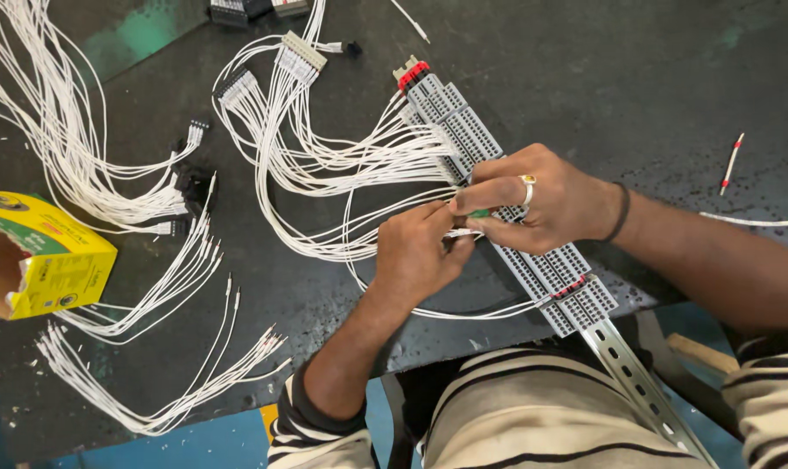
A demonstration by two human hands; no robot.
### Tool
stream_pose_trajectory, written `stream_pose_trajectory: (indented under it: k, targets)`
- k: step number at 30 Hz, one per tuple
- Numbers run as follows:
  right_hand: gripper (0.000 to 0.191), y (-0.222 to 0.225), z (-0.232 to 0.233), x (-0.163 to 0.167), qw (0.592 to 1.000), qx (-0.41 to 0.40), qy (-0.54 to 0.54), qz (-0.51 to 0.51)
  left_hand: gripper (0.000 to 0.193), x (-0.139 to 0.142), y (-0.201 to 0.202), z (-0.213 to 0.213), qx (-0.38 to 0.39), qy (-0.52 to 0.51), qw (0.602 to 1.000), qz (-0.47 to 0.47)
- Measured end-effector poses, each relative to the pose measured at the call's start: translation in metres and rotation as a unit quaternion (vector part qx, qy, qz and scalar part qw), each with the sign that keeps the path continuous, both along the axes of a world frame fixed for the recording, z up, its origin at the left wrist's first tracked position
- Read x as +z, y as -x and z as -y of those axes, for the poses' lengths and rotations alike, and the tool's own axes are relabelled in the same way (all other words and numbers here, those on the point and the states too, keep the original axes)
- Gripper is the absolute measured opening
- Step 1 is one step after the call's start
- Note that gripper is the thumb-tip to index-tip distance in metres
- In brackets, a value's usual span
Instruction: The person inserts stripped white wire ends into terminal blocks mounted on a DIN rail, using a green-handled screwdriver to tighten the terminals. They lift and reposition the wire bundle, separate individual wires, and continue seating and securing wires one at a time along the rail.
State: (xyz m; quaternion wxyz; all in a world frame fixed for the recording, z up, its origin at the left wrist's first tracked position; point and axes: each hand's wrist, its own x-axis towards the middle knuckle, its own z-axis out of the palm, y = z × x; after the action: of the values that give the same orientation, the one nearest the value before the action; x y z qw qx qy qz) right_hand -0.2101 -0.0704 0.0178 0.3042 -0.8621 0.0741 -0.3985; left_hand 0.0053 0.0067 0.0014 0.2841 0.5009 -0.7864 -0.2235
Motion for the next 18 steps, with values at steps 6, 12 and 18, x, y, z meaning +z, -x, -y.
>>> stream_pose_trajectory:
  k: [6, 12, 18]
  targets:
    - [0.044, 0.000, 0.003, 0.004, 1.000, 0.002, -0.028, -0.009, 0.018, -0.002, -0.003, 0.003, -0.025, 0.056, 0.998, -0.022]
    - [0.049, 0.008, -0.003, -0.004, 1.000, 0.000, -0.028, 0.004, 0.026, 0.001, 0.000, -0.002, -0.021, 0.032, 0.999, -0.005]
    - [0.036, 0.005, -0.012, 0.012, 0.998, -0.057, -0.011, 0.012, 0.021, 0.005, 0.003, -0.001, -0.010, 0.035, 0.999, -0.002]
